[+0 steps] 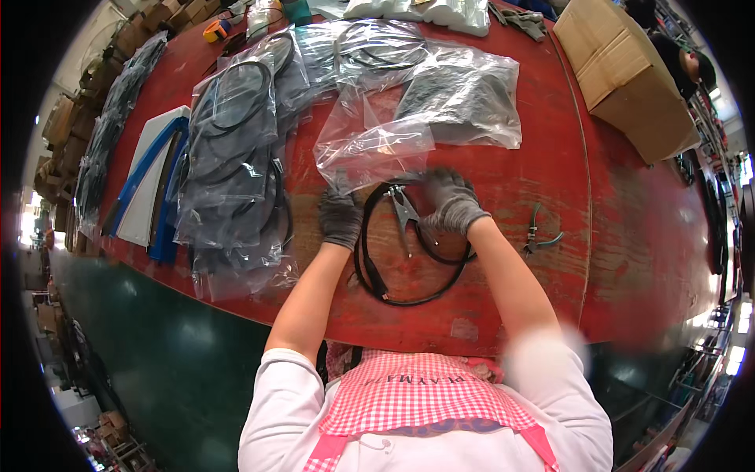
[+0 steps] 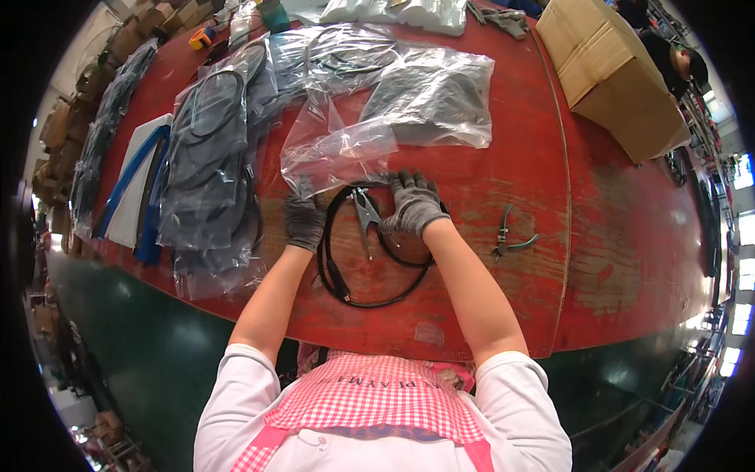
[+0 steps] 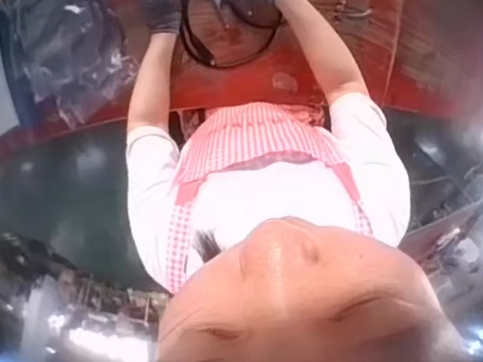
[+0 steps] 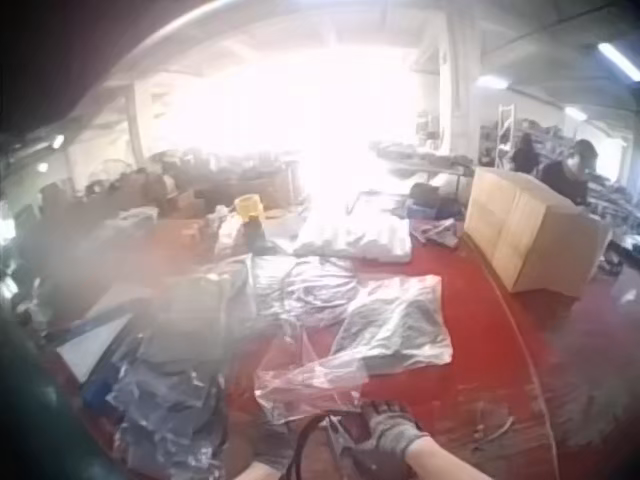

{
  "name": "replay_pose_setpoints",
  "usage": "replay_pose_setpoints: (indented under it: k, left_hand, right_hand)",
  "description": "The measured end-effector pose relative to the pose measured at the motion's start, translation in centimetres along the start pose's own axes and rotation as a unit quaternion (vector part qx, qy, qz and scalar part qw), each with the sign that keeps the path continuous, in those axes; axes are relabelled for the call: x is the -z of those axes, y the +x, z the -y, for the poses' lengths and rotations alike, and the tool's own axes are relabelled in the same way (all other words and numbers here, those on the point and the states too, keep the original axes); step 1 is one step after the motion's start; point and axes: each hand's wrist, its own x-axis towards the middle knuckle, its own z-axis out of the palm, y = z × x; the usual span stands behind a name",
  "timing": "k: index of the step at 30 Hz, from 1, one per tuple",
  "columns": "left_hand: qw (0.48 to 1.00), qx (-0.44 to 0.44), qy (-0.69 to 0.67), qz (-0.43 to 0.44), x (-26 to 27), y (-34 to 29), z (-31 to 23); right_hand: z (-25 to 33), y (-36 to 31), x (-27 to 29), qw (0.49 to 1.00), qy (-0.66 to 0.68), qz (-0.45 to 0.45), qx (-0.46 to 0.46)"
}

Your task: The recorder is packing looped black cables into plastic bags and sealing them with a heat sealer.

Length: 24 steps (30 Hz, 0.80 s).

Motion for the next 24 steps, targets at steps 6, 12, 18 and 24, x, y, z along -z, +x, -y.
replay_pose_setpoints:
  k: [6,12,18,24]
  left_hand:
    - [0.993,0.021,-0.082,0.076,4.3,-6.3,-2.1]
    - [0.999,-0.026,-0.023,0.026,8.1,-11.9,-3.2]
    - [0.997,-0.028,0.034,0.07,3.5,-2.9,-0.6]
    - [0.973,-0.146,0.098,0.148,3.7,0.0,-2.6]
  right_hand:
    - [2.3,-9.1,-3.3,0.997,0.022,-0.061,-0.029]
    - [2.8,-15.5,-7.9,0.995,0.016,-0.093,-0.039]
    - [2.3,-16.6,-9.8,0.978,0.036,-0.206,0.007]
    - [3.0,-15.7,-9.9,0.958,0.079,-0.26,0.089]
